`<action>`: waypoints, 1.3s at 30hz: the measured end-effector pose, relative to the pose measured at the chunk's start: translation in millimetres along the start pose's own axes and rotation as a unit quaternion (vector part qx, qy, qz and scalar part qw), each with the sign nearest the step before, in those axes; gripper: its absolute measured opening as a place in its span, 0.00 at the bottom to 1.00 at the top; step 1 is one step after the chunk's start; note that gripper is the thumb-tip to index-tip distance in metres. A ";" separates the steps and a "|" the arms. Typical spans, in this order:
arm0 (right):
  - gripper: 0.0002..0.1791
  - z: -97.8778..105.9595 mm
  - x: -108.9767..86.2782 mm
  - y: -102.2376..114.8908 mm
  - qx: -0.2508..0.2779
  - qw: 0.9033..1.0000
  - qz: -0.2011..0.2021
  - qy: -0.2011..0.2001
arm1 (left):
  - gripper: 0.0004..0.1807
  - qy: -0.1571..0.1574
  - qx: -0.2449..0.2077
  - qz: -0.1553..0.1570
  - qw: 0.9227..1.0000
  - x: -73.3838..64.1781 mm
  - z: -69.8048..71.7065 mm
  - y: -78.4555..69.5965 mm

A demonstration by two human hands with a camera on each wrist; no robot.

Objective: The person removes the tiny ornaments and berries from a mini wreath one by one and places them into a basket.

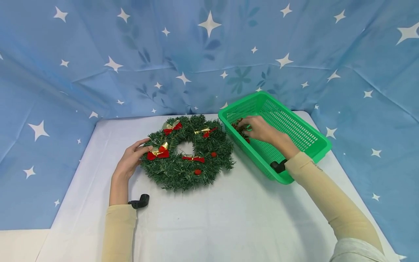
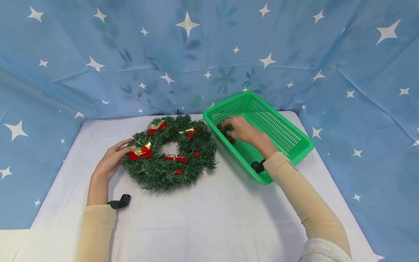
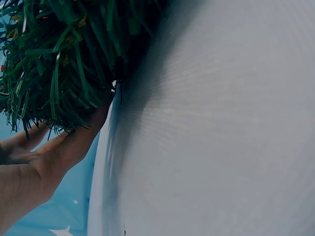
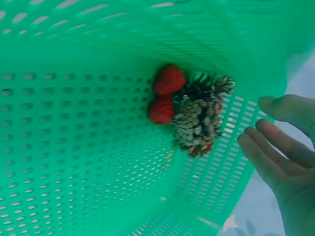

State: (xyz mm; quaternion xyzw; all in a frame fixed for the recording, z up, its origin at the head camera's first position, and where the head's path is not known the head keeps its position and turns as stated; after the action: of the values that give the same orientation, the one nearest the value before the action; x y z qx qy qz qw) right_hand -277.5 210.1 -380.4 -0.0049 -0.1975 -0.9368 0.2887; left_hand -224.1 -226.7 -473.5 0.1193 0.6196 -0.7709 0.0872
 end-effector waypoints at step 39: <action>0.15 13.4 -6.4 78.8 0.023 0.995 0.096 -0.026 | 0.39 0.005 -0.008 0.000 1.000 0.2 -1.5 0.4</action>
State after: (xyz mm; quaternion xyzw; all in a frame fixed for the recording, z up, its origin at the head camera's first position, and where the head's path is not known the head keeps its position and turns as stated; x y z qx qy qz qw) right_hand -230.8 159.0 -339.9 -0.0416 -0.2253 -0.8995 0.3720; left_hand -224.2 -225.3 -474.3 0.1228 0.6265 -0.7650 0.0849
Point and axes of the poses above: each hand's wrist, its own x-axis towards the middle knuckle, its own z-axis out of the back of the hand, y = z × x, the point moved 7 cm from there along x, towards the middle knuckle, and after that the axes turned 4 degrees about -y, right-handed, at the moved point
